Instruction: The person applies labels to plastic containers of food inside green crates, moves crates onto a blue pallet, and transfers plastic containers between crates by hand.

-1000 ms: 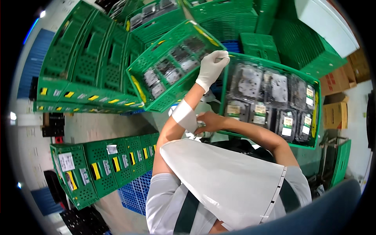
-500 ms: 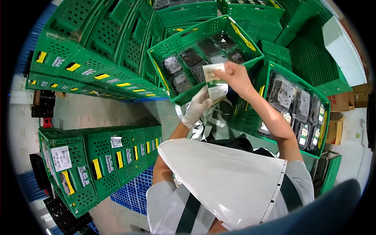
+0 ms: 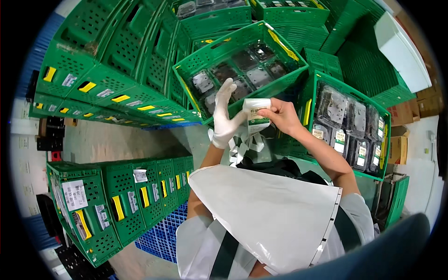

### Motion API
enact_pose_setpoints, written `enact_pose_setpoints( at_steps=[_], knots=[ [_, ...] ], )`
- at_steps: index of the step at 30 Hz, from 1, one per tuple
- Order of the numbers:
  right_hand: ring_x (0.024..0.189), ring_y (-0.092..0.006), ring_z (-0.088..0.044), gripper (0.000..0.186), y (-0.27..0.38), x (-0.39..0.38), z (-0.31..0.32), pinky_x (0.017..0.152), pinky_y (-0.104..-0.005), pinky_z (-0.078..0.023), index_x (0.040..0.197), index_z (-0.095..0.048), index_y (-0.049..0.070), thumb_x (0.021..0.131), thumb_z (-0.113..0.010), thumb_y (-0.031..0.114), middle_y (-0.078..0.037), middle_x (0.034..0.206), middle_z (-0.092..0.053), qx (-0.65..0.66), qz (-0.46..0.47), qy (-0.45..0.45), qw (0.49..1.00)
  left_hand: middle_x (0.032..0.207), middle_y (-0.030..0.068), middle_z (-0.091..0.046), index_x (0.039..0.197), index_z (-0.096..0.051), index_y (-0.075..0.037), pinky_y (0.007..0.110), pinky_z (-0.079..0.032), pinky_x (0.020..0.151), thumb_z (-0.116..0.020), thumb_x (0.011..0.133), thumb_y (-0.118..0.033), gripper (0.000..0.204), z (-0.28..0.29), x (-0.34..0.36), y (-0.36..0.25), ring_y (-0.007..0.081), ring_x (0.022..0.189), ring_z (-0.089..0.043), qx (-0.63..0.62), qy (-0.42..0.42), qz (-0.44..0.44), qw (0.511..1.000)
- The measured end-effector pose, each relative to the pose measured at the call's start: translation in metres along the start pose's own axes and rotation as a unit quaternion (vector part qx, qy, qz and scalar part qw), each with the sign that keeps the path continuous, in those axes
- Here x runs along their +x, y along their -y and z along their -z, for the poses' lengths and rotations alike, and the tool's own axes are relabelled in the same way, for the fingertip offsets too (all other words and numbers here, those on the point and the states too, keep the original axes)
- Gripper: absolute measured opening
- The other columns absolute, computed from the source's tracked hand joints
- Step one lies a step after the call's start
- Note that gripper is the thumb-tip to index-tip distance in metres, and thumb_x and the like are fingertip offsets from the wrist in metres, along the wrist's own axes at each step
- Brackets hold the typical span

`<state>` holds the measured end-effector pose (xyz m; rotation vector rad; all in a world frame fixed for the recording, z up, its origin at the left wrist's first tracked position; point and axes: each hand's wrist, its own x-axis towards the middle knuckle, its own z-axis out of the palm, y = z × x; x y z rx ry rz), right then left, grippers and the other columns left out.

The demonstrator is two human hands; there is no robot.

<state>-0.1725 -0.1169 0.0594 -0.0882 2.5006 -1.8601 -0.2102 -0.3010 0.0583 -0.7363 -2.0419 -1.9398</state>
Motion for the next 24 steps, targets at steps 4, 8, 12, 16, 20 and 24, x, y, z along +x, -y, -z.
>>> enact_pose_setpoints(
  at_steps=[4, 8, 12, 16, 20, 24],
  knots=[
    [0.045, -0.0073, -0.042, 0.03, -0.004, -0.023, 0.022, 0.042, -0.0252, -0.035, 0.071, -0.054, 0.0, 0.076, -0.07, 0.023, -0.009, 0.052, -0.051, -0.056, 0.081, -0.054, 0.994, 0.119, 0.012, -0.051, 0.112, -0.052, 0.001, 0.029, -0.039, 0.092, -0.06, 0.077, 0.004, 0.036, -0.041, -0.02, -0.016, 0.0196, 0.11, -0.05, -0.179, 0.109, 0.149, 0.966],
    [0.051, -0.0237, -0.056, 0.039, 0.0, -0.05, 0.058, 0.047, -0.0327, -0.043, 0.076, -0.052, 0.002, 0.071, -0.072, 0.035, -0.012, 0.057, -0.054, -0.21, 0.074, -0.079, 0.972, 0.091, 0.007, -0.063, 0.099, -0.06, 0.003, 0.021, -0.045, 0.074, -0.054, 0.083, 0.005, 0.017, -0.092, -0.044, -0.027, 0.0127, 0.081, -0.058, -0.133, -0.047, 0.238, 0.961],
    [0.058, -0.0283, -0.059, 0.029, -0.007, -0.088, 0.1, 0.054, -0.0352, -0.046, 0.084, -0.061, 0.001, 0.078, -0.065, 0.029, -0.015, 0.068, -0.06, -0.119, 0.026, 0.051, 0.991, 0.066, 0.001, -0.057, 0.078, -0.059, 0.0, 0.02, -0.036, 0.049, -0.067, 0.076, -0.007, 0.01, -0.128, -0.063, -0.022, 0.005, 0.057, -0.047, 0.063, 0.018, 0.174, 0.983],
    [0.053, -0.0128, -0.055, 0.021, -0.048, -0.106, 0.147, 0.05, -0.0262, -0.044, 0.08, -0.066, 0.005, 0.081, -0.064, 0.026, -0.008, 0.066, -0.063, -0.089, 0.058, -0.007, 0.994, 0.064, 0.005, -0.058, 0.077, -0.058, -0.001, 0.027, -0.042, 0.051, -0.074, 0.07, -0.016, 0.023, -0.171, -0.066, -0.031, 0.0124, 0.054, -0.051, 0.126, 0.136, 0.108, 0.977],
    [0.056, -0.0118, -0.06, 0.024, -0.066, -0.072, 0.247, 0.051, -0.0272, -0.045, 0.076, -0.067, 0.006, 0.077, -0.067, 0.029, -0.007, 0.068, -0.066, -0.123, -0.127, -0.169, 0.97, 0.075, 0.0087, -0.064, 0.089, -0.061, -0.002, 0.027, -0.048, 0.061, -0.072, 0.071, -0.016, 0.025, -0.19, -0.074, -0.033, 0.0154, 0.066, -0.061, 0.055, 0.129, 0.2, 0.97],
    [0.062, -0.0207, -0.063, 0.043, -0.13, -0.054, 0.302, 0.056, -0.0347, -0.048, 0.075, -0.063, 0.001, 0.065, -0.076, 0.041, -0.012, 0.07, -0.065, -0.3, -0.114, -0.072, 0.944, 0.076, 0.0081, -0.062, 0.095, -0.059, 0.0, 0.025, -0.045, 0.058, -0.066, 0.075, -0.011, 0.023, -0.175, -0.081, -0.026, 0.0108, 0.063, -0.057, 0.091, 0.221, 0.303, 0.922]
  ],
)
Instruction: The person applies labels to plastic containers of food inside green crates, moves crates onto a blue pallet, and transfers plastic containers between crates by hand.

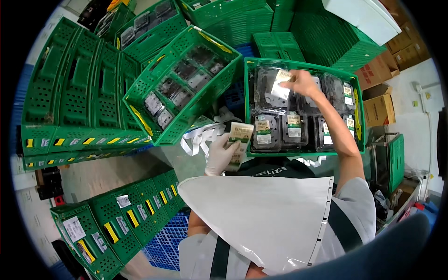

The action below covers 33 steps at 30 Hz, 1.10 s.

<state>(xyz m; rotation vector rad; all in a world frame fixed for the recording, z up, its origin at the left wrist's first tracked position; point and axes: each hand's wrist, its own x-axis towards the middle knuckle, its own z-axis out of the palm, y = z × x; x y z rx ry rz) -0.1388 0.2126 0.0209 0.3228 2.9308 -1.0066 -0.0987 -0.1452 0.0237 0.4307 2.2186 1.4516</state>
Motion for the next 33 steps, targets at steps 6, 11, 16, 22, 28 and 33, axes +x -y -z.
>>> enact_pose_setpoints(
  at_steps=[6, 11, 16, 22, 28, 33],
  knots=[
    [0.078, -0.0333, -0.062, 0.06, -0.013, 0.014, -0.059, 0.068, -0.0443, -0.049, 0.093, -0.059, 0.005, 0.057, -0.076, 0.05, -0.016, 0.078, -0.063, -0.233, -0.008, 0.07, 0.97, 0.085, 0.0062, -0.062, 0.102, -0.057, 0.001, 0.024, -0.046, 0.065, -0.062, 0.078, -0.007, 0.026, -0.021, 0.0, -0.005, 0.0096, 0.073, -0.056, -0.159, 0.002, 0.03, 0.987],
    [0.091, -0.0323, -0.054, 0.084, 0.015, 0.0, -0.049, 0.063, -0.0401, -0.05, 0.13, -0.033, 0.013, 0.062, -0.074, 0.04, -0.014, 0.095, -0.059, -0.327, 0.067, -0.103, 0.937, 0.095, 0.0071, -0.063, 0.11, -0.056, 0.0, 0.024, -0.045, 0.078, -0.057, 0.079, 0.0, 0.031, -0.041, 0.02, -0.019, 0.012, 0.087, -0.058, -0.143, -0.067, -0.02, 0.987],
    [0.067, -0.0164, -0.061, 0.033, 0.054, -0.07, -0.031, 0.061, -0.0306, -0.048, 0.093, -0.063, 0.001, 0.075, -0.07, 0.028, -0.009, 0.08, -0.065, 0.212, 0.185, 0.144, 0.949, 0.086, 0.0058, -0.064, 0.095, -0.061, 0.001, 0.022, -0.046, 0.071, -0.059, 0.077, 0.003, 0.018, -0.073, 0.045, -0.033, 0.0094, 0.078, -0.058, -0.241, -0.127, -0.046, 0.961],
    [0.06, -0.0089, -0.057, 0.016, 0.024, -0.099, -0.005, 0.054, -0.0223, -0.047, 0.08, -0.065, 0.0, 0.08, -0.065, 0.015, -0.005, 0.071, -0.064, 0.37, 0.022, 0.079, 0.925, 0.063, 0.0011, -0.058, 0.072, -0.059, -0.002, 0.024, -0.042, 0.052, -0.077, 0.066, -0.019, 0.026, -0.096, 0.058, -0.047, 0.0063, 0.058, -0.052, -0.107, -0.064, -0.019, 0.992],
    [0.046, -0.008, -0.05, 0.03, -0.079, -0.052, 0.095, 0.042, -0.0219, -0.04, 0.067, -0.061, 0.003, 0.072, -0.073, 0.03, -0.002, 0.059, -0.058, 0.188, -0.077, 0.024, 0.979, 0.082, 0.0078, -0.063, 0.086, -0.063, -0.005, 0.028, -0.046, 0.067, -0.07, 0.072, -0.016, 0.019, -0.098, 0.058, -0.047, 0.0157, 0.076, -0.061, -0.017, 0.123, 0.058, 0.991],
    [0.066, -0.0275, -0.063, 0.041, -0.138, -0.034, 0.041, 0.06, -0.0348, -0.049, 0.073, -0.06, 0.001, 0.061, -0.078, 0.036, -0.014, 0.071, -0.064, -0.109, 0.024, 0.048, 0.993, 0.09, 0.0079, -0.063, 0.095, -0.061, -0.003, 0.031, -0.047, 0.073, -0.063, 0.077, -0.012, 0.021, -0.114, 0.073, -0.037, 0.0212, 0.085, -0.06, 0.067, -0.019, -0.266, 0.962]
  ],
)
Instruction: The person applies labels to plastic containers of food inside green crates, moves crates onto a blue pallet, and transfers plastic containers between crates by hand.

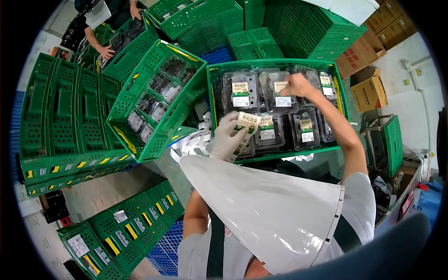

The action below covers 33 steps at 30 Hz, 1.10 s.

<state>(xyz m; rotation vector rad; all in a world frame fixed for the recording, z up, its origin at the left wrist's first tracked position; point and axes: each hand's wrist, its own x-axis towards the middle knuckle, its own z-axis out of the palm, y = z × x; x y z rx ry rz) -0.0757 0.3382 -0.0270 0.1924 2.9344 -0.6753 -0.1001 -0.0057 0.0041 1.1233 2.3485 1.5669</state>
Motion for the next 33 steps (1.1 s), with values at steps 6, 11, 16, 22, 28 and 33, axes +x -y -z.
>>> enact_pose_setpoints(
  at_steps=[6, 11, 16, 22, 28, 33],
  knots=[
    [0.08, -0.0283, -0.063, 0.061, 0.054, -0.024, -0.006, 0.062, -0.0375, -0.051, 0.1, -0.059, 0.004, 0.065, -0.069, 0.053, -0.013, 0.082, -0.065, -0.094, -0.07, -0.137, 0.984, 0.09, 0.0084, -0.063, 0.114, -0.052, -0.002, 0.025, -0.048, 0.068, -0.059, 0.081, -0.005, 0.034, -0.02, 0.013, -0.011, 0.0103, 0.077, -0.059, -0.245, 0.016, 0.201, 0.948],
    [0.066, -0.0104, -0.058, 0.029, 0.118, -0.076, -0.003, 0.061, -0.0243, -0.048, 0.096, -0.062, 0.0, 0.075, -0.071, 0.018, -0.005, 0.079, -0.065, 0.409, 0.065, 0.012, 0.91, 0.089, 0.0099, -0.064, 0.105, -0.06, 0.0, 0.023, -0.047, 0.07, -0.06, 0.079, -0.004, 0.026, -0.043, 0.03, -0.024, 0.0097, 0.08, -0.059, -0.126, -0.048, 0.084, 0.987],
    [0.057, -0.0069, -0.056, 0.007, 0.102, -0.091, 0.021, 0.051, -0.0205, -0.046, 0.082, -0.062, 0.001, 0.08, -0.064, 0.007, -0.003, 0.069, -0.062, 0.513, -0.079, -0.06, 0.853, 0.046, -0.0006, -0.047, 0.059, -0.053, 0.0, 0.024, -0.032, 0.042, -0.075, 0.068, -0.016, 0.029, -0.063, 0.032, -0.018, 0.005, 0.044, -0.039, -0.145, -0.042, 0.205, 0.967],
    [0.067, -0.0107, -0.059, 0.025, 0.058, -0.097, 0.061, 0.06, -0.0255, -0.051, 0.092, -0.062, 0.001, 0.077, -0.069, 0.02, -0.007, 0.082, -0.064, 0.471, -0.082, 0.004, 0.878, 0.074, 0.0024, -0.063, 0.087, -0.061, 0.0, 0.021, -0.046, 0.059, -0.068, 0.074, -0.009, 0.017, -0.073, 0.029, -0.019, 0.0073, 0.062, -0.056, -0.24, 0.028, 0.168, 0.956],
    [0.062, -0.0084, -0.06, 0.021, 0.102, -0.109, -0.002, 0.057, -0.0238, -0.048, 0.076, -0.065, 0.0, 0.077, -0.068, 0.022, -0.004, 0.065, -0.063, 0.434, -0.103, 0.119, 0.887, 0.065, 0.0053, -0.059, 0.075, -0.061, -0.001, 0.024, -0.044, 0.054, -0.07, 0.074, -0.01, 0.013, -0.074, 0.034, -0.038, 0.01, 0.057, -0.053, -0.129, 0.034, 0.069, 0.989],
    [0.055, -0.0091, -0.06, 0.011, 0.084, -0.111, 0.009, 0.048, -0.0237, -0.048, 0.076, -0.066, 0.001, 0.079, -0.064, 0.012, -0.006, 0.063, -0.062, 0.399, -0.069, 0.004, 0.914, 0.057, 0.0048, -0.056, 0.07, -0.06, -0.001, 0.027, -0.042, 0.049, -0.078, 0.065, -0.025, 0.031, -0.07, 0.032, -0.04, 0.0092, 0.052, -0.05, -0.007, 0.131, 0.125, 0.983]
  ],
)
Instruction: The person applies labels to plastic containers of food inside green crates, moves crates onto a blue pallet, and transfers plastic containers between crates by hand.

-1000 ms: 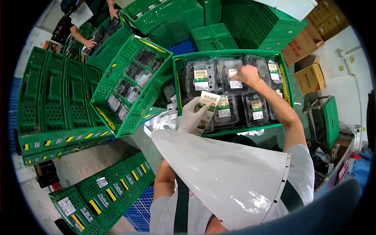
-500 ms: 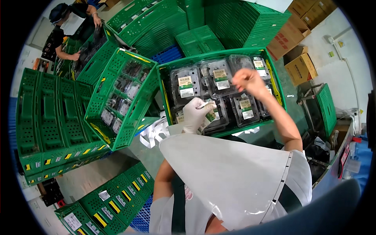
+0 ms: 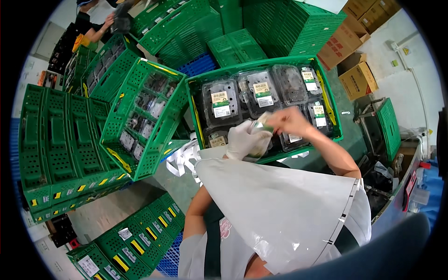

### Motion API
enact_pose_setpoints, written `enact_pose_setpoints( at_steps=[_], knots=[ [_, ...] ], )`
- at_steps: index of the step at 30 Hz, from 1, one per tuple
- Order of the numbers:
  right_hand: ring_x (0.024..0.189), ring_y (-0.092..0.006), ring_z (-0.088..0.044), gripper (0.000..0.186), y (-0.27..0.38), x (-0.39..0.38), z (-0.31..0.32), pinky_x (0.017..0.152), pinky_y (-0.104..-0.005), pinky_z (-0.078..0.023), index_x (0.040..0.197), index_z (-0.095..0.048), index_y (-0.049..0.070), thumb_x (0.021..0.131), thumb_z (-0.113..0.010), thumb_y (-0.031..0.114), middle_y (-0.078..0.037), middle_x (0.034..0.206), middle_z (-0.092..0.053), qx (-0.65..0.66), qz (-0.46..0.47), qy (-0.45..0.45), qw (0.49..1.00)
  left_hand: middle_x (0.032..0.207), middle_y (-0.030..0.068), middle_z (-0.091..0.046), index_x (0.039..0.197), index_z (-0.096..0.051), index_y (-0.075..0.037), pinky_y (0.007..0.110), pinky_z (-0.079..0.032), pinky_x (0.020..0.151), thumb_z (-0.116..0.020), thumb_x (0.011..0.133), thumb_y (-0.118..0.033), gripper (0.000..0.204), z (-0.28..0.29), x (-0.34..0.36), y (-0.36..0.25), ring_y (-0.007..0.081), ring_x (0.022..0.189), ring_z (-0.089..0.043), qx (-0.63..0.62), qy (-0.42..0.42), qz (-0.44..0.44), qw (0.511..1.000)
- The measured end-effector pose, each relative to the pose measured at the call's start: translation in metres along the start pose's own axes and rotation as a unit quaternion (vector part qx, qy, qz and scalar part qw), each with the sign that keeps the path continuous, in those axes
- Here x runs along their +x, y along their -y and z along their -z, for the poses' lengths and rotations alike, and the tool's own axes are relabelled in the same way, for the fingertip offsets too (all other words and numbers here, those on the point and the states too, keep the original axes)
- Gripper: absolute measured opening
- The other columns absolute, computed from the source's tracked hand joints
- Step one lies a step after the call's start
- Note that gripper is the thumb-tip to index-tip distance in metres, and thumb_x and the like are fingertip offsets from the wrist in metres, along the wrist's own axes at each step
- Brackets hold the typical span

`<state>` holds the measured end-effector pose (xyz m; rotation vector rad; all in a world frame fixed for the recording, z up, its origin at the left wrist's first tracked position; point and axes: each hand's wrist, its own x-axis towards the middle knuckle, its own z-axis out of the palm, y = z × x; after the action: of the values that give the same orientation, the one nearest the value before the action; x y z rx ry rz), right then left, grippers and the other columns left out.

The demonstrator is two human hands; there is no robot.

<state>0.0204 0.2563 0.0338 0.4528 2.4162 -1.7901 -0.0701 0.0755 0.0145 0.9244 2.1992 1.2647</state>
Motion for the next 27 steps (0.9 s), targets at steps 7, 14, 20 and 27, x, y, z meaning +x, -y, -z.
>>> enact_pose_setpoints(
  at_steps=[7, 14, 20, 27],
  knots=[
    [0.062, -0.0223, -0.06, 0.046, -0.042, 0.044, 0.171, 0.056, -0.0343, -0.045, 0.079, -0.063, 0.002, 0.06, -0.078, 0.041, -0.012, 0.068, -0.063, -0.35, -0.061, -0.13, 0.926, 0.096, 0.0096, -0.061, 0.095, -0.065, -0.015, 0.036, -0.043, 0.082, -0.065, 0.073, -0.015, 0.022, 0.017, -0.01, 0.032, 0.0286, 0.096, -0.054, 0.016, 0.005, -0.149, 0.989],
    [0.081, -0.0356, -0.059, 0.068, -0.102, 0.095, 0.151, 0.066, -0.0454, -0.046, 0.104, -0.054, 0.011, 0.054, -0.074, 0.053, -0.015, 0.078, -0.062, -0.584, -0.063, -0.044, 0.808, 0.101, 0.0048, -0.059, 0.114, -0.051, 0.0, 0.024, -0.046, 0.078, -0.056, 0.085, -0.006, 0.03, 0.072, -0.025, 0.032, 0.0099, 0.086, -0.057, -0.3, -0.015, 0.081, 0.95],
    [0.075, -0.0332, -0.061, 0.064, -0.037, 0.112, 0.089, 0.06, -0.0422, -0.048, 0.11, -0.049, 0.009, 0.063, -0.07, 0.047, -0.015, 0.079, -0.063, -0.594, 0.045, -0.175, 0.784, 0.104, 0.0089, -0.06, 0.118, -0.05, 0.001, 0.023, -0.044, 0.082, -0.051, 0.085, 0.002, 0.033, 0.104, -0.051, 0.057, 0.0128, 0.09, -0.057, -0.267, -0.229, 0.047, 0.935],
    [0.067, -0.0149, -0.058, 0.031, 0.103, 0.122, -0.139, 0.06, -0.0281, -0.046, 0.092, -0.061, -0.001, 0.075, -0.07, 0.024, -0.01, 0.078, -0.063, -0.063, 0.193, 0.264, 0.943, 0.071, 0.0038, -0.062, 0.082, -0.062, 0.001, 0.023, -0.044, 0.059, -0.063, 0.079, -0.005, 0.007, 0.142, -0.075, 0.078, 0.009, 0.065, -0.055, -0.177, -0.291, 0.051, 0.939]
  ],
)
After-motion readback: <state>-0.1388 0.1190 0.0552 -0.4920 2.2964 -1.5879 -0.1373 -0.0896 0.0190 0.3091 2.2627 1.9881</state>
